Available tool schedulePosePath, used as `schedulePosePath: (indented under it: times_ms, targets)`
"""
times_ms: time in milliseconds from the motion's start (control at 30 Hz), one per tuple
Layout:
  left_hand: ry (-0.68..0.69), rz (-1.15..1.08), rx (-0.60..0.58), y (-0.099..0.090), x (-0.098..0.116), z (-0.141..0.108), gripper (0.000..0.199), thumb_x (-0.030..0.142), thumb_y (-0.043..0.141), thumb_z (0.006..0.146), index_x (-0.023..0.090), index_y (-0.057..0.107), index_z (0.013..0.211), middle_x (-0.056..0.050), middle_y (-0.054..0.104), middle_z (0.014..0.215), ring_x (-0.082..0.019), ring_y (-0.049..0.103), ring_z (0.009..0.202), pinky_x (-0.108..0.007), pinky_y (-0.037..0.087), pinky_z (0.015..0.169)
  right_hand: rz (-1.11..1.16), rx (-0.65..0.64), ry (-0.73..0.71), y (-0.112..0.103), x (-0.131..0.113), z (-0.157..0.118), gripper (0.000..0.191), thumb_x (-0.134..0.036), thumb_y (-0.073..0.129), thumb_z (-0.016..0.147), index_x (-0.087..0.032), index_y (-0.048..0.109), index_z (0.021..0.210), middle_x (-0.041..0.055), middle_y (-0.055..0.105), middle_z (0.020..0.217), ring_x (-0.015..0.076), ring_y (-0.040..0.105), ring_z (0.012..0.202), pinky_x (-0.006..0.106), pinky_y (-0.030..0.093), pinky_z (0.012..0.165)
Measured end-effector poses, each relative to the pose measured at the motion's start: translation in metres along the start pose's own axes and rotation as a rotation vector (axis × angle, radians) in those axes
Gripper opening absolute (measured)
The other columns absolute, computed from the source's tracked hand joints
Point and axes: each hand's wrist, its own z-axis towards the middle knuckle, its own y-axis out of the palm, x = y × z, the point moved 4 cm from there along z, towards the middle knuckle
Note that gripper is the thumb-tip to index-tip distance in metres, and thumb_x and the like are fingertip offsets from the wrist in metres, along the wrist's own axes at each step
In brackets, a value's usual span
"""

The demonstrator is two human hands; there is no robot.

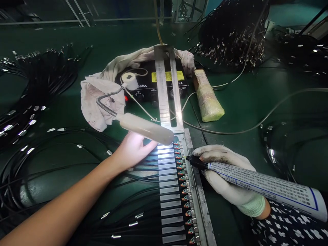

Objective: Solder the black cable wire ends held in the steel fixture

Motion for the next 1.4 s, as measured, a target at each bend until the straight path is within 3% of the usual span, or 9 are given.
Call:
schedulePosePath:
  times_ms: [567, 1400]
  targets:
    - [0.022, 0.024, 0.002, 0.0000, 0.0004, 0.0007, 0.022, 0.032, 0.056, 0.090, 0.019, 0.063, 0.106, -0.004, 0.067, 0.102, -0.021, 0.061, 0.098, -0.035, 0.049, 0.094, -0.011, -0.010, -0.015, -0.0017, -0.0051, -0.0005, 0.029, -0.006, 0.065, 0.071, -0.022, 0.067, 0.095, 0.0057, 0.072, 0.098, 0.0221, 0.070, 0.089, 0.035, 0.061, 0.079]
    - [0.020, 0.030, 0.005, -0.0003, -0.0006, -0.0006, 0.021, 0.031, 0.057, 0.089, 0.018, 0.064, 0.104, -0.005, 0.068, 0.098, -0.023, 0.062, 0.096, -0.035, 0.050, 0.090, 0.002, 0.010, -0.004, -0.0020, -0.0028, 0.0000, 0.031, -0.007, 0.067, 0.071, -0.022, 0.067, 0.098, 0.0071, 0.071, 0.103, 0.0244, 0.069, 0.095, 0.039, 0.060, 0.083]
